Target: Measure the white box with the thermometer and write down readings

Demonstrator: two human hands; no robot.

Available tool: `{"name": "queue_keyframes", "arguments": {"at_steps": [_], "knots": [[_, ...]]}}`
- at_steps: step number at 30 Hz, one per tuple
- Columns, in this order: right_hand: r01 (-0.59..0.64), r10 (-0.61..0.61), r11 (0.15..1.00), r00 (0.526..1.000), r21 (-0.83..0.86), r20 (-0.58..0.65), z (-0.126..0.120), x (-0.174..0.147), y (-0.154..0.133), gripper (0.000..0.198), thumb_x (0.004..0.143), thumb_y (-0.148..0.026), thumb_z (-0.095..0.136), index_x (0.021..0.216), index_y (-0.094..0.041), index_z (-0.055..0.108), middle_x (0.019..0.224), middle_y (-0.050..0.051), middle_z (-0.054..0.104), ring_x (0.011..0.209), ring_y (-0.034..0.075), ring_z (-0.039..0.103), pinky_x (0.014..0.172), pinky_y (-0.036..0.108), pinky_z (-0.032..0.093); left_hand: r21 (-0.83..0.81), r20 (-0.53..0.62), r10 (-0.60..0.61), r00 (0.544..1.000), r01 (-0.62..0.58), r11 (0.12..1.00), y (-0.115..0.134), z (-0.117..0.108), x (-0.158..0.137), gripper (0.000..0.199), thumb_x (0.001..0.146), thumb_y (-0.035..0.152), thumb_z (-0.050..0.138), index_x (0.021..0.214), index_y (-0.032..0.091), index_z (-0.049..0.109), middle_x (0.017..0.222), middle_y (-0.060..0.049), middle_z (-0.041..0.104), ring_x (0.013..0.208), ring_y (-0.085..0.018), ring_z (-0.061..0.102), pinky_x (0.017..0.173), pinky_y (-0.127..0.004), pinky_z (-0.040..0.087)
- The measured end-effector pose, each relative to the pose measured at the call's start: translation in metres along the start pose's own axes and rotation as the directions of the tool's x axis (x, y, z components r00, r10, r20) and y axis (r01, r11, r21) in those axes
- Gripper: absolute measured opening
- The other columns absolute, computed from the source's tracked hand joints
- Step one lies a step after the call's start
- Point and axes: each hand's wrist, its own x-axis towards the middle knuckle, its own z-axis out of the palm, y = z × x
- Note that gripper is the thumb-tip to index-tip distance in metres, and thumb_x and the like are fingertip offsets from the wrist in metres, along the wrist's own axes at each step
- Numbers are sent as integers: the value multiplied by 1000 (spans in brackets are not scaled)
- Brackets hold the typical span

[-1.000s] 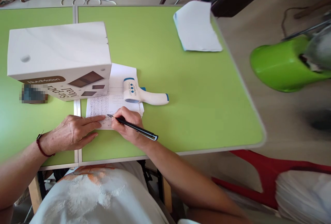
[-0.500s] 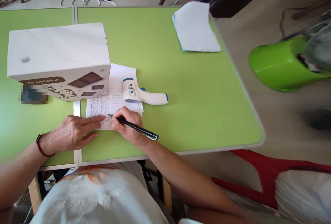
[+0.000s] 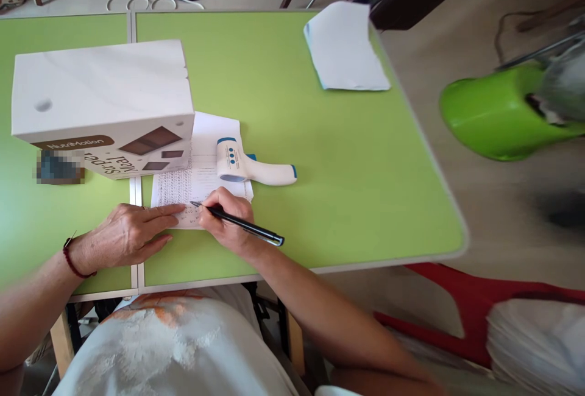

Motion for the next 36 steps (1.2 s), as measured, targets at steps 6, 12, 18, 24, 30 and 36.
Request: {"name": "queue_keyframes", "arguments": {"at_steps": [6, 12, 18, 24, 30, 36], "knots": [[-25, 25, 999, 1000, -33, -17, 0, -1, 0, 18, 85, -17, 63, 73, -25, 52, 55, -8, 55, 46, 10, 50, 47, 22, 42, 4, 15, -1, 1000, 1, 1000, 0, 0, 0, 23, 100, 22, 48, 99, 15, 70, 130, -6, 75, 56, -11, 68, 45, -27, 46], [-20, 19, 1000, 1000, -24, -7, 1, 0, -1, 19, 84, -17, 62, 72, -25, 50, 54, -8, 53, 44, 9, 49, 45, 22, 42, 5, 11, -2, 1000, 2, 1000, 0, -1, 0, 23, 100, 22, 49, 100, 15, 71, 131, -4, 74, 55, -11, 67, 45, -28, 47], [-25, 24, 999, 999, -26, -27, 1, 0, -1, 17, 84, -18, 62, 74, -26, 51, 54, -8, 55, 45, 10, 51, 46, 22, 43, 7, 9, -5, 1000, 5, 1000, 0, 0, -1, 20, 99, 22, 51, 98, 16, 70, 130, -3, 75, 56, -11, 69, 45, -29, 47], [-32, 31, 998, 999, -50, -20, 1, -1, 0, 18, 85, -19, 62, 73, -26, 50, 54, -8, 54, 45, 10, 49, 46, 22, 42, -10, 8, 1, 1000, -1, 1000, -1, 0, -1, 20, 99, 21, 51, 101, 14, 70, 130, -6, 75, 57, -11, 68, 45, -28, 47], [-69, 69, 996, 998, -60, 5, 1, -2, 0, 20, 86, -24, 61, 71, -26, 48, 54, -7, 53, 46, 11, 50, 45, 23, 43, -11, -4, 1, 1000, -1, 1000, 0, 0, -1, 24, 101, 21, 48, 99, 15, 71, 130, -5, 75, 55, -12, 69, 44, -29, 47], [29, -37, 996, 995, -87, -92, -2, -2, -3, 14, 90, -23, 61, 79, -26, 52, 60, -6, 59, 48, 12, 54, 48, 25, 46, -14, -11, -4, 1000, 3, 1000, 0, -1, 0, 19, 99, 21, 53, 99, 15, 70, 129, -2, 75, 56, -12, 70, 45, -30, 48]]}}
